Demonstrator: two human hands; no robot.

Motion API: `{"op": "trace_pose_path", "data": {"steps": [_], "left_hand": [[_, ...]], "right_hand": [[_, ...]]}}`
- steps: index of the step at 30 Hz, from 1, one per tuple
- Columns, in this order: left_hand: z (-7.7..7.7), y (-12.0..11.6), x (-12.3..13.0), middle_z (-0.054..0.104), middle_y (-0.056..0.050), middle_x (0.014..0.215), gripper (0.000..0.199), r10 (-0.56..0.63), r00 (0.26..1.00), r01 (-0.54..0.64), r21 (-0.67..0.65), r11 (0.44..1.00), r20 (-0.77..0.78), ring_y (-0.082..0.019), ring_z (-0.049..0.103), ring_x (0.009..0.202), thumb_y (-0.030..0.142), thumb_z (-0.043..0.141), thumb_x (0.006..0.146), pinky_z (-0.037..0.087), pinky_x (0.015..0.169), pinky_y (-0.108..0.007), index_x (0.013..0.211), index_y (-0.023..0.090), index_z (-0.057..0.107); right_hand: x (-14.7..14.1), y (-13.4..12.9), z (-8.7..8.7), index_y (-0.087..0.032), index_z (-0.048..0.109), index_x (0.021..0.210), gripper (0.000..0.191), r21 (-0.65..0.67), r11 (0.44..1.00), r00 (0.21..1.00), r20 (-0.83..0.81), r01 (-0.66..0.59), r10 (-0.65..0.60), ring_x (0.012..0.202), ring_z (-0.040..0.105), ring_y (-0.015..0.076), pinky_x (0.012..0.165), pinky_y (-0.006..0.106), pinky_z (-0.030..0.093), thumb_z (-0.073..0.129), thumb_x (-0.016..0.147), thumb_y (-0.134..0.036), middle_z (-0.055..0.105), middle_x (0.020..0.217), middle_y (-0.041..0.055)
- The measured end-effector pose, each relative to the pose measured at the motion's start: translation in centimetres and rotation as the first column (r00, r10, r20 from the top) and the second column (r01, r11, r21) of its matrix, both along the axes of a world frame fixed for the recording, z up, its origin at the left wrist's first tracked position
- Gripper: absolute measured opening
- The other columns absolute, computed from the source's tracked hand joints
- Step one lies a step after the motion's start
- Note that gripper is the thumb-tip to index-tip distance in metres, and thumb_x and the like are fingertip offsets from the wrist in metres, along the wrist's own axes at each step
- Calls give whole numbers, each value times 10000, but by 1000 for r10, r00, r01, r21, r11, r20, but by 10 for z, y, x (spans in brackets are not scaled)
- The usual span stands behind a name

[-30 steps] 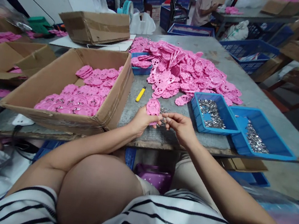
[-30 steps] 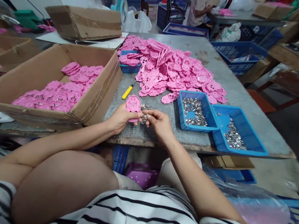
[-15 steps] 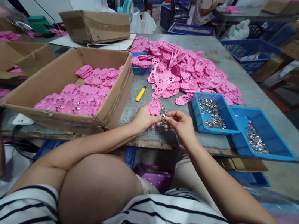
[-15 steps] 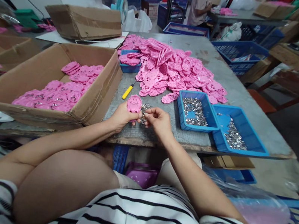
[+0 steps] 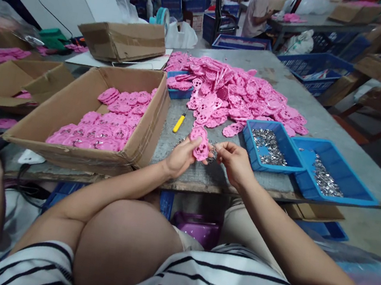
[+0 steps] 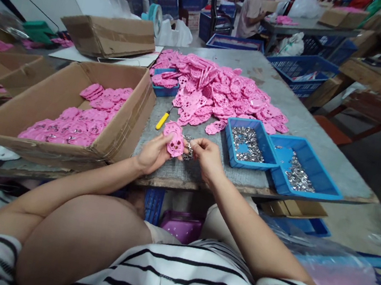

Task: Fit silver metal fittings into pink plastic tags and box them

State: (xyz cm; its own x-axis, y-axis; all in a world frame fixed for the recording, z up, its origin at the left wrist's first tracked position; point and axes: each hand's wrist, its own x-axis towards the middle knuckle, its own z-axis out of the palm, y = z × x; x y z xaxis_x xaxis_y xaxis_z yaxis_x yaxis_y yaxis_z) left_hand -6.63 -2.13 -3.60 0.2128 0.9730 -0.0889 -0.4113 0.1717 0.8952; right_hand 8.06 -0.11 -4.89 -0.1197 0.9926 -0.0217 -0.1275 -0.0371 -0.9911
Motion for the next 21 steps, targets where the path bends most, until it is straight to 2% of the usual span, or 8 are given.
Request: {"op": "trace_pose_path", "data": {"steps": [3, 5, 7, 10, 16, 21], "left_hand": [[7, -3, 0, 682, -68, 948, 322, -93, 986, 96, -13, 995, 137, -240, 652, 994, 348, 608, 723, 553, 759, -356, 1002, 189, 575], [9, -5, 1, 680, -62, 1023, 384, -92, 981, 91, 14, 996, 173, -233, 620, 1084, 273, 604, 702, 527, 875, -384, 1079, 207, 574], [10, -8, 1, 670, -56, 1084, 462, -93, 977, 84, 53, 995, 193, -218, 593, 1138, 230, 647, 670, 484, 962, -385, 1124, 224, 565], [10, -12, 1, 643, -43, 1156, 550, -104, 975, 85, 102, 991, 196, -198, 564, 1182, 214, 754, 615, 436, 1026, -366, 1127, 248, 555], [10, -15, -2, 601, -10, 1213, 596, -54, 991, 36, 142, 989, 124, -189, 541, 1200, 236, 877, 503, 440, 1003, -324, 990, 272, 536], [7, -15, -3, 588, -6, 1225, 569, -58, 994, 35, 219, 975, 97, -179, 521, 1220, 249, 875, 529, 423, 1006, -305, 978, 276, 526]], "right_hand": [[1, -3, 4, -203, 578, 527, 321, 62, 997, 998, -42, 48, -45, 826, 564, 193, 786, 345, 426, 789, 589, -437, 605, 730, 31], [-1, -8, 8, -200, 605, 539, 282, 87, 994, 996, -57, 70, -65, 1054, 544, 243, 953, 397, 374, 786, 602, -407, 637, 897, 61], [-4, -13, 12, -203, 635, 567, 236, 98, 992, 994, -84, 74, -66, 1154, 503, 260, 1022, 421, 329, 780, 617, -382, 634, 1012, 73], [-9, -20, 15, -208, 624, 559, 229, 134, 988, 990, -130, 79, -61, 1151, 503, 257, 1043, 431, 318, 773, 639, -363, 628, 1015, 67], [-13, -25, 17, -199, 604, 547, 242, 135, 985, 984, -159, 103, -81, 1106, 531, 252, 1026, 436, 338, 775, 638, -346, 606, 1020, 61], [-15, -27, 18, -204, 613, 550, 220, 148, 984, 981, -184, 95, -67, 1134, 533, 248, 1044, 432, 337, 771, 645, -324, 618, 1055, 61]]}}
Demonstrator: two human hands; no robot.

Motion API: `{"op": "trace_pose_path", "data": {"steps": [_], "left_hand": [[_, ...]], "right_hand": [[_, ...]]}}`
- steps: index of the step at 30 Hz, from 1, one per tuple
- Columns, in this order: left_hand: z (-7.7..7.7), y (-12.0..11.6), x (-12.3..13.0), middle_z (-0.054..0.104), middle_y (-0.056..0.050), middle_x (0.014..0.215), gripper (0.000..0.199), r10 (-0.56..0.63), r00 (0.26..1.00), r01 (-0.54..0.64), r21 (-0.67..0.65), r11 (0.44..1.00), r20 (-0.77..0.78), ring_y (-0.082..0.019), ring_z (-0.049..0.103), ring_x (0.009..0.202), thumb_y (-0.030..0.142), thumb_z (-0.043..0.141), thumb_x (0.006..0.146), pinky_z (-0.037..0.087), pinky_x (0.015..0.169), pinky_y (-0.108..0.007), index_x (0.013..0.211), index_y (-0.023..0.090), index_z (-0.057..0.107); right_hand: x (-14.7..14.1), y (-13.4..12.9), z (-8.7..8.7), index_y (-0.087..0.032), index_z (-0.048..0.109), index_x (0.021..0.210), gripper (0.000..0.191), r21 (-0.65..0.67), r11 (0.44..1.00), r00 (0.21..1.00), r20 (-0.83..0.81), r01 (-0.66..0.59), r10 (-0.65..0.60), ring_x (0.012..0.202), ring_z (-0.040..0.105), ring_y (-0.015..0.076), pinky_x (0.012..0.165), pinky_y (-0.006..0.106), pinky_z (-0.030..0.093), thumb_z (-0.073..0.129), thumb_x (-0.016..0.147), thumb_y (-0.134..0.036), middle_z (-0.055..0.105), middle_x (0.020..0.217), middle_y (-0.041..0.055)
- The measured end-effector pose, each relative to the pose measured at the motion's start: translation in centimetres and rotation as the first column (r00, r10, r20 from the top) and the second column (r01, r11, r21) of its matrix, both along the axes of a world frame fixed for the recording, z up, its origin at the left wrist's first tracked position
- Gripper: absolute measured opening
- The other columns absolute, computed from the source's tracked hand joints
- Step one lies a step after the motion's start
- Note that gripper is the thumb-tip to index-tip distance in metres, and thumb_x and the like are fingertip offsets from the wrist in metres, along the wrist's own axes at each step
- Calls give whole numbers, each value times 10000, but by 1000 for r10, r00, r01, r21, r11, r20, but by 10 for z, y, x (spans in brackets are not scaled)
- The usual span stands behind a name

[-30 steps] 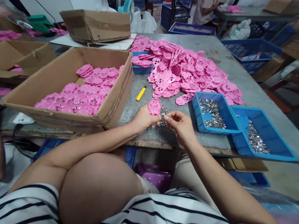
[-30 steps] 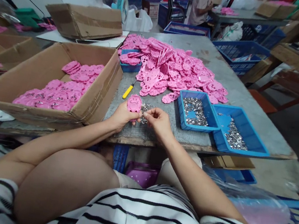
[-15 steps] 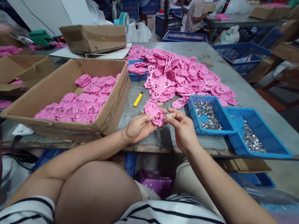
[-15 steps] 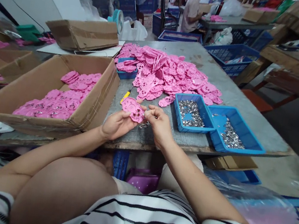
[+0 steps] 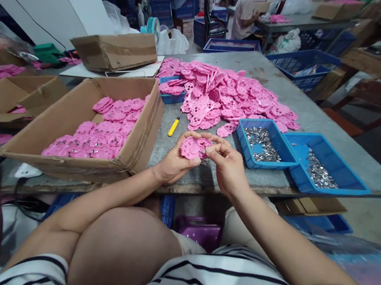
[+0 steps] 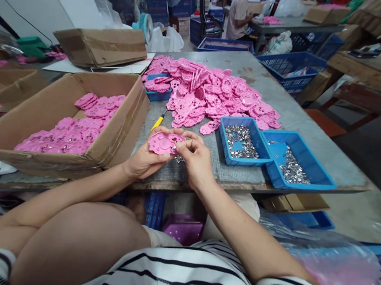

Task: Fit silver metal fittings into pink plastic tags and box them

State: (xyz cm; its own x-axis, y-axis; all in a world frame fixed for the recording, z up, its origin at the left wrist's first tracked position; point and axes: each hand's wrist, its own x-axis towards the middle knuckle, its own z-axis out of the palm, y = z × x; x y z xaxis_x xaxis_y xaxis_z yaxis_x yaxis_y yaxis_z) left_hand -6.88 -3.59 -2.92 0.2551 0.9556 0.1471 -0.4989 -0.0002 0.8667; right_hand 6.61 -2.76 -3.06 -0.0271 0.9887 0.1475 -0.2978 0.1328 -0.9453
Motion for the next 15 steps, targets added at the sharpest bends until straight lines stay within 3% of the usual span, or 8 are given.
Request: {"op": "trace_pose_path", "data": {"steps": [15], "left_hand": [[1, 1, 1, 583, -18, 1192, 571, 12, 1000, -11, 51, 999, -28, -179, 539, 1174, 272, 877, 528, 394, 1013, -315, 952, 261, 495]], "right_hand": [[-3, -1, -1, -197, 601, 550, 172, -26, 999, 1000, -9, -25, 25, 1161, 522, 254, 1041, 426, 352, 730, 650, -249, 623, 1148, 69]]}}
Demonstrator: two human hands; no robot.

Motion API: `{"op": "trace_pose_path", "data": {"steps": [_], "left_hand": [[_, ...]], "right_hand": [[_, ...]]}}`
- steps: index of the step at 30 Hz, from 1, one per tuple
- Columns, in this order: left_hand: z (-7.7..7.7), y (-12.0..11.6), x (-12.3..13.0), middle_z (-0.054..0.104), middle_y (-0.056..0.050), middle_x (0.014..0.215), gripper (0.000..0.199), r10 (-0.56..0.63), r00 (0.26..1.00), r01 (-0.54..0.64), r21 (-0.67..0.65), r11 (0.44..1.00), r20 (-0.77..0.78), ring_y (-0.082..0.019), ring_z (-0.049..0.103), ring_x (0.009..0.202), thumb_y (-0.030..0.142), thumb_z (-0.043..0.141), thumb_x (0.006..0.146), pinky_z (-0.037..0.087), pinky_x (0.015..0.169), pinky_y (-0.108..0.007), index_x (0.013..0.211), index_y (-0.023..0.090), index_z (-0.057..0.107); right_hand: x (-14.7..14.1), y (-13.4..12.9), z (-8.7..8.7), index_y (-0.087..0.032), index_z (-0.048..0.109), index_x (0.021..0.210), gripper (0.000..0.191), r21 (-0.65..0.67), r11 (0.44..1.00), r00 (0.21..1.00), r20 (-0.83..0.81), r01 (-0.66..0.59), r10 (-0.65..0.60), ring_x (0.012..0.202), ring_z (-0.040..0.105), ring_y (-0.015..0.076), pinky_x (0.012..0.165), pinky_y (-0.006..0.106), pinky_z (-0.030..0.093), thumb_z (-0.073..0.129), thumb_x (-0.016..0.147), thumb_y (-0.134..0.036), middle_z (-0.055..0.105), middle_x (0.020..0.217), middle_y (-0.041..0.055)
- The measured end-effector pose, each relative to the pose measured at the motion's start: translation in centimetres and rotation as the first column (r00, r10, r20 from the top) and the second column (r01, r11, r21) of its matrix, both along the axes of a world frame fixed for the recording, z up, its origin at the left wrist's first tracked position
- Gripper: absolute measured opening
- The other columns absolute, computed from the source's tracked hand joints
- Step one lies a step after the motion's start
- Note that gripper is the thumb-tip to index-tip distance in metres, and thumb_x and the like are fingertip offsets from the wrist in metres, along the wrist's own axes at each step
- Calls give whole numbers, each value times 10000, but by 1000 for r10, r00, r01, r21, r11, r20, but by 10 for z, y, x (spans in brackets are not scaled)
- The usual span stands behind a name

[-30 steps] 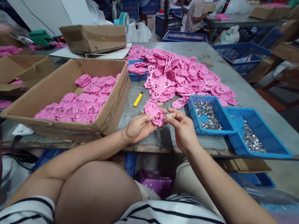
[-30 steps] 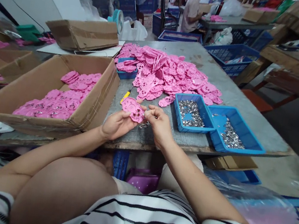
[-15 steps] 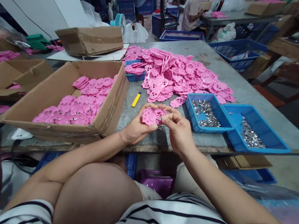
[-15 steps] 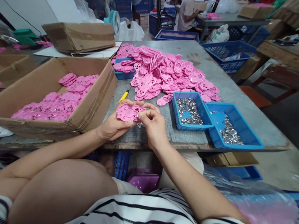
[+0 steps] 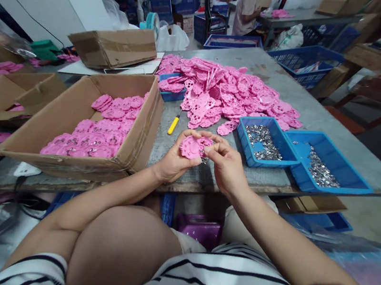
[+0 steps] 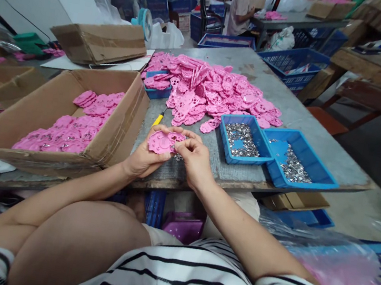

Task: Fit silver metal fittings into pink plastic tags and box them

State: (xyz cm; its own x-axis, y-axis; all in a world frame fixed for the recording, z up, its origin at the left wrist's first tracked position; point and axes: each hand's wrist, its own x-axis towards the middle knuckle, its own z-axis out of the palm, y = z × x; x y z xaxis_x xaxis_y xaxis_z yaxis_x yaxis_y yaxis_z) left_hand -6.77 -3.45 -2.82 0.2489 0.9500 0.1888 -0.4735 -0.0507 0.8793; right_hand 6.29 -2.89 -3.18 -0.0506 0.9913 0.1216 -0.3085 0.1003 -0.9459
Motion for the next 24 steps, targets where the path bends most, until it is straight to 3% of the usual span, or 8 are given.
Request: {"op": "trace_pose_path", "data": {"steps": [17, 24], "left_hand": [[-1, 1, 2, 583, -27, 1150, 533, 35, 998, -30, 112, 993, -43, -200, 534, 1199, 323, 862, 564, 359, 1071, -373, 941, 257, 490], [-2, 2, 0, 585, -36, 1163, 513, 57, 995, -42, 166, 985, -86, -208, 536, 1199, 346, 849, 588, 351, 1077, -386, 944, 258, 490]], "right_hand": [[-4, 0, -7, -208, 615, 560, 185, -16, 997, 997, -36, 70, -70, 1130, 524, 253, 1036, 419, 351, 756, 623, -310, 621, 1033, 59], [-5, 0, -4, -210, 624, 551, 140, -48, 997, 994, -94, 52, -57, 1035, 542, 232, 1008, 400, 368, 741, 602, -267, 608, 957, 51]]}}
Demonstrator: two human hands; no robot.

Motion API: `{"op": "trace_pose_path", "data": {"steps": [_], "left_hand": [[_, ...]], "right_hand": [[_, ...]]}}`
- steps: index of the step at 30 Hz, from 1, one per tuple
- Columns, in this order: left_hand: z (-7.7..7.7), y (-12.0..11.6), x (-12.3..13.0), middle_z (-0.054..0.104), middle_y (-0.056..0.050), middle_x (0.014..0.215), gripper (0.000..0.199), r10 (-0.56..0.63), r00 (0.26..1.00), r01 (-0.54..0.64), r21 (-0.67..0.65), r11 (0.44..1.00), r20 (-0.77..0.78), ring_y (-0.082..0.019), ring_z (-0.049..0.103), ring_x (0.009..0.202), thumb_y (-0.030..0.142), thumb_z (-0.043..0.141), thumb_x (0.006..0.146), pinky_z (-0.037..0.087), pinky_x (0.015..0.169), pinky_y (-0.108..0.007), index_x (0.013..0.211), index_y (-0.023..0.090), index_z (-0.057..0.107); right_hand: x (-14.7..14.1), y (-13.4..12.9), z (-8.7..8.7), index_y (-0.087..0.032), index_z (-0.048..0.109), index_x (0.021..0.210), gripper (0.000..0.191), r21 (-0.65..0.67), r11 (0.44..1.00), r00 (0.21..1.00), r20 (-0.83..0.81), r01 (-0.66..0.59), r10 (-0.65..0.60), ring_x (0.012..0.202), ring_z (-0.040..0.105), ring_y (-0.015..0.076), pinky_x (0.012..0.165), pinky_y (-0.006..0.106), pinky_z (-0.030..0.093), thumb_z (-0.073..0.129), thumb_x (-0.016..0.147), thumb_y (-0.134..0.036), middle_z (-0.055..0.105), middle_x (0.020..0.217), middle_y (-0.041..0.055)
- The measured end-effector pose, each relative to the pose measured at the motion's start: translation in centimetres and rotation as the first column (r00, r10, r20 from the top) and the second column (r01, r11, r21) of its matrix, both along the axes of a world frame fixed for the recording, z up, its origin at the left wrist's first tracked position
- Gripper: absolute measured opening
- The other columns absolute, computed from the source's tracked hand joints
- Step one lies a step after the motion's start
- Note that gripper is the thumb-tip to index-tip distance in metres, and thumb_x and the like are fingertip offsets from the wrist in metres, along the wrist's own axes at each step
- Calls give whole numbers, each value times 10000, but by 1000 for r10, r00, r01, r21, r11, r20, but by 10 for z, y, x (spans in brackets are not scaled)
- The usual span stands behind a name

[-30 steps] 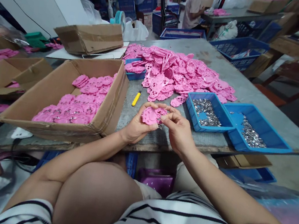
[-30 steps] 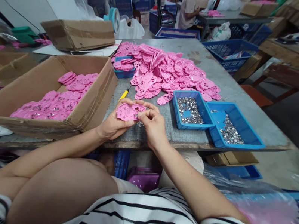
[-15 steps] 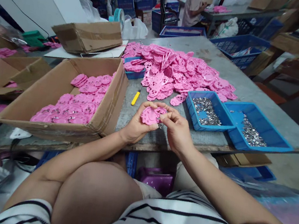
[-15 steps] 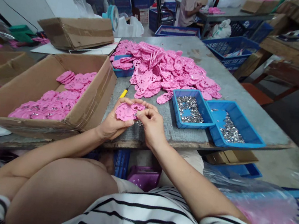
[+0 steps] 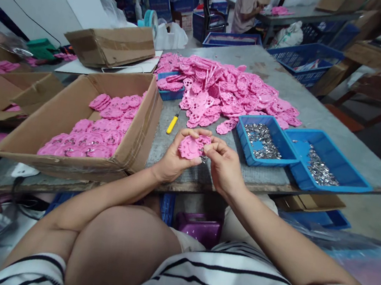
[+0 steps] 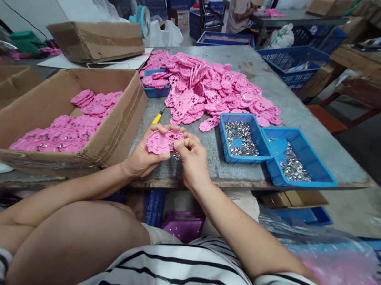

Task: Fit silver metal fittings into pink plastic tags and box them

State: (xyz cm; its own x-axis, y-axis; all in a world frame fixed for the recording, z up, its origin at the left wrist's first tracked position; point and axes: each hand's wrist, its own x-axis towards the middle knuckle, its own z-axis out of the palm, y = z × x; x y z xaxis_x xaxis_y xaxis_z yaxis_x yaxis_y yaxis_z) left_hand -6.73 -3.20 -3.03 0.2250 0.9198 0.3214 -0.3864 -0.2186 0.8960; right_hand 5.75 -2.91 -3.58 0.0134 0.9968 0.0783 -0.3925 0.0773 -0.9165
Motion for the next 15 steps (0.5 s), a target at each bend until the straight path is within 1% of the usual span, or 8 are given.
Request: {"op": "trace_pose_path", "data": {"steps": [4, 10, 15], "left_hand": [[-4, 3, -1, 579, -35, 1186, 469, -21, 1000, 20, 57, 998, 10, -200, 533, 1204, 297, 821, 643, 345, 1082, -390, 972, 260, 489], [-12, 8, -4, 561, -38, 1219, 448, -62, 998, 60, 193, 979, 6, -192, 530, 1198, 233, 788, 692, 352, 1067, -410, 1024, 260, 488], [-14, 9, -5, 563, -43, 1231, 418, -42, 999, 47, 237, 970, -29, -198, 517, 1225, 208, 758, 722, 338, 1085, -415, 1038, 260, 491]], "right_hand": [[1, 0, 2, -204, 621, 547, 139, -24, 999, 1000, -6, -30, 30, 992, 543, 222, 982, 390, 383, 736, 594, -266, 613, 952, 52], [0, 0, 5, -189, 619, 537, 135, -51, 998, 997, -65, -47, 44, 945, 540, 191, 959, 362, 383, 734, 579, -246, 608, 939, 36], [-1, -1, 4, -188, 621, 544, 139, -43, 998, 998, -49, -37, 35, 937, 544, 189, 963, 367, 385, 740, 585, -248, 612, 928, 34]]}}
